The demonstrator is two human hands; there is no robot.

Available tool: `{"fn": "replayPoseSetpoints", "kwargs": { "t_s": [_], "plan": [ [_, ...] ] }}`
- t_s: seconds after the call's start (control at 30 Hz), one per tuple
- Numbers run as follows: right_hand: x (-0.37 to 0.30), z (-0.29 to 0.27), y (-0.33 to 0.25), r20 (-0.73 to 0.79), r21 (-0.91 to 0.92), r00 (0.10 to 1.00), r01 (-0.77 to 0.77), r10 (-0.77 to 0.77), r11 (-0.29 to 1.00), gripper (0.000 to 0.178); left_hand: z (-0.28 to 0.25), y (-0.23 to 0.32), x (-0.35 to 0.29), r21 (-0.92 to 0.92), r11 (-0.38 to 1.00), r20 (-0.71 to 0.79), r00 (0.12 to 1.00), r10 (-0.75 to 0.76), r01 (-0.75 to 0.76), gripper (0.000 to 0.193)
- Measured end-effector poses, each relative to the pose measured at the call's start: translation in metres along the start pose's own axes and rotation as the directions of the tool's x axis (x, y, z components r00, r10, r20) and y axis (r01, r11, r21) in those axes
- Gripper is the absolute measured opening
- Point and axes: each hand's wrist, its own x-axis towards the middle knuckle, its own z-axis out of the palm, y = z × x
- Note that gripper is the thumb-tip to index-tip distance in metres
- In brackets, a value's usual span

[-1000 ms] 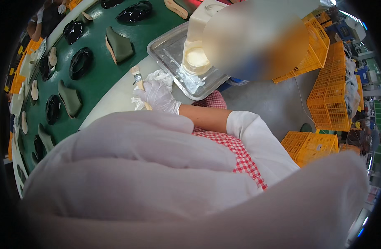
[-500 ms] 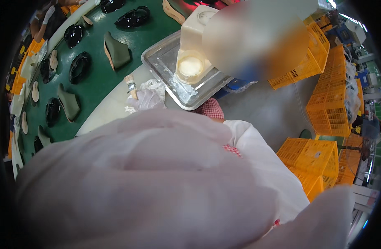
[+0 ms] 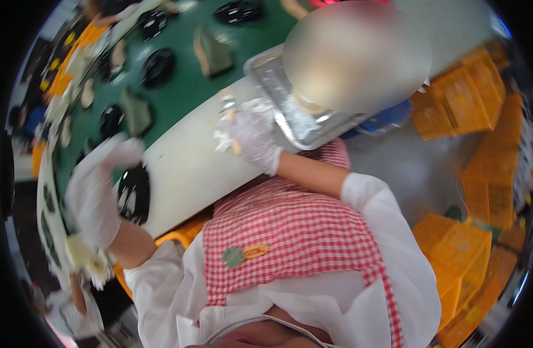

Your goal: The person takes shoe components from a basket, dips a brush into glue, and paints the glue onto the shoe uppers.

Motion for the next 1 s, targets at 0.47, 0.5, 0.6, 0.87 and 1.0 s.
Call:
{"fn": "replayPoseSetpoints", "kwargs": {
  "t_s": [0.47,0.5,0.6,0.87,1.0],
  "plan": [
    [0.002,0.005,0.005,-0.068,0.165,0.997,0.038,-0.027,0.986,0.036,-0.158,-0.180,-0.163,0.977,0.021,-0.161,0.802,-0.575,0.211,0.087],
    [0.002,0.003,0.005,-0.095,0.166,0.995,0.051,-0.035,0.985,0.035,-0.153,-0.181,-0.159,0.985,0.020,-0.125,0.776,-0.618,0.174,0.089],
    [-0.002,0.001,0.002,-0.052,0.134,0.999,0.018,-0.011,0.991,0.037,-0.159,-0.206,-0.160,0.996,0.079,0.013,0.766,-0.642,0.049,0.090],
    [0.002,-0.052,0.002,-0.076,0.157,0.996,0.063,-0.052,0.986,0.039,-0.126,-0.217,-0.127,0.866,0.442,0.042,0.846,-0.531,0.234,0.062],
    [0.005,-0.093,0.013,-0.130,0.137,0.992,0.021,-0.003,0.990,0.028,-0.121,-0.234,-0.129,-0.049,0.894,-0.129,0.885,-0.447,0.445,0.057]
  ]
}}
